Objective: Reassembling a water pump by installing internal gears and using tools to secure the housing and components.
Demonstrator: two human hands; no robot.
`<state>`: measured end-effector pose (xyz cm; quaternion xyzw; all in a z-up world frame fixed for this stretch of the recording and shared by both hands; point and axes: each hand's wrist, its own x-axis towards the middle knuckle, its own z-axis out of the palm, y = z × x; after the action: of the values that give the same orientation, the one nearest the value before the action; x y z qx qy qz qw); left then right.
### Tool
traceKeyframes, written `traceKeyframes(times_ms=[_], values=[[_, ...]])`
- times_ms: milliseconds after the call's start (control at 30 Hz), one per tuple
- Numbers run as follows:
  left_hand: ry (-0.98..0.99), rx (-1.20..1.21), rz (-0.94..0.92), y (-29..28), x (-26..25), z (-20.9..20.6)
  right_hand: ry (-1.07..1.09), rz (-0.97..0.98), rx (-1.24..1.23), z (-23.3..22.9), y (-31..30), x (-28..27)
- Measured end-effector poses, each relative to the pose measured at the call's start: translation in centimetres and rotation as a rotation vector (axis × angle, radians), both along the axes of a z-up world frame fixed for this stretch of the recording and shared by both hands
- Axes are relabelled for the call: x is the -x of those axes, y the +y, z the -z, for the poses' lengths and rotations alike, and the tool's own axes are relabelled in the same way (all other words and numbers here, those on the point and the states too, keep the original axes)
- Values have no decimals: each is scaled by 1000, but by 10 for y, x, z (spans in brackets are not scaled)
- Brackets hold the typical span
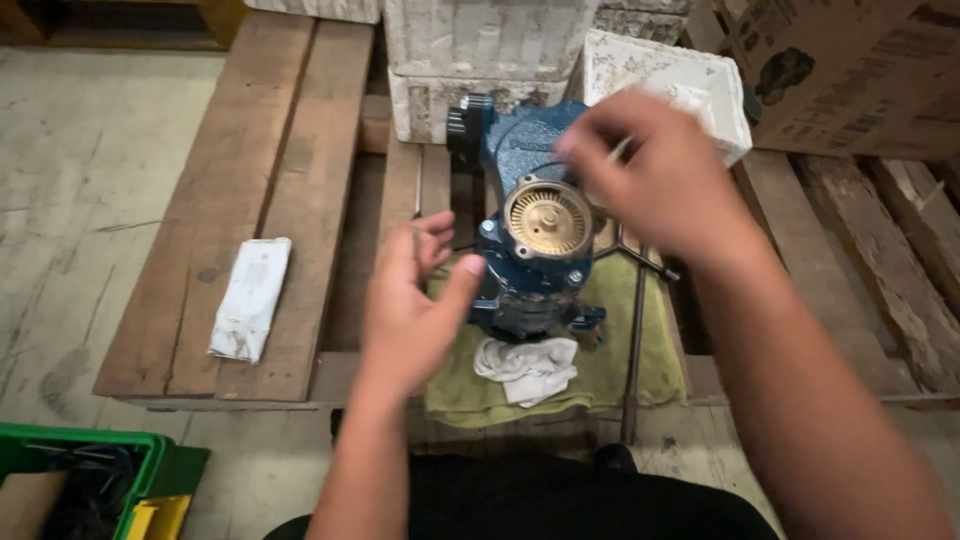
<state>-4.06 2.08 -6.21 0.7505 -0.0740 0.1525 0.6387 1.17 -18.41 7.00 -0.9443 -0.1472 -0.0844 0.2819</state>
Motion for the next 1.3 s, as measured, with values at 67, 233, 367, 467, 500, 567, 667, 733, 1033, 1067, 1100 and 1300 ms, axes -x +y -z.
traceKeyframes(times_ms=[67, 233, 367, 467, 500, 567, 667, 733, 1033, 1067, 1100, 1300], values=[[102, 28, 41, -9, 5, -11, 76, 170, -58, 3, 6, -13], [-18, 57, 58, -20, 4, 2, 166, 340, -216, 71, -22, -74], [-110, -25, 15, -17, 7, 9, 319, 426, -368, 58, 5, -58], [-128, 26, 25, -18, 6, -2, 294, 408, -562, 64, 3, -64], [-119, 62, 31, -18, 8, -6, 274, 395, -627, 68, 2, -64], [-107, 126, 55, -18, 5, -3, 253, 408, -769, 66, 8, -51], [-42, 199, 77, -17, 9, -3, 251, 406, -994, 67, 3, -39], [3, 221, 75, -20, 9, -3, 262, 389, -1064, 64, -3, -32], [-96, 230, 24, -35, 30, 8, -82, 301, -936, 32, 21, 31], [-142, 321, 91, -38, 31, 13, -202, 197, -844, 33, 22, 39], [-187, 412, 158, -41, 31, 17, -320, 94, -750, 32, 23, 47], [-127, 17, 14, -39, 38, 2, -317, 7, -765, 33, 4, 34]])
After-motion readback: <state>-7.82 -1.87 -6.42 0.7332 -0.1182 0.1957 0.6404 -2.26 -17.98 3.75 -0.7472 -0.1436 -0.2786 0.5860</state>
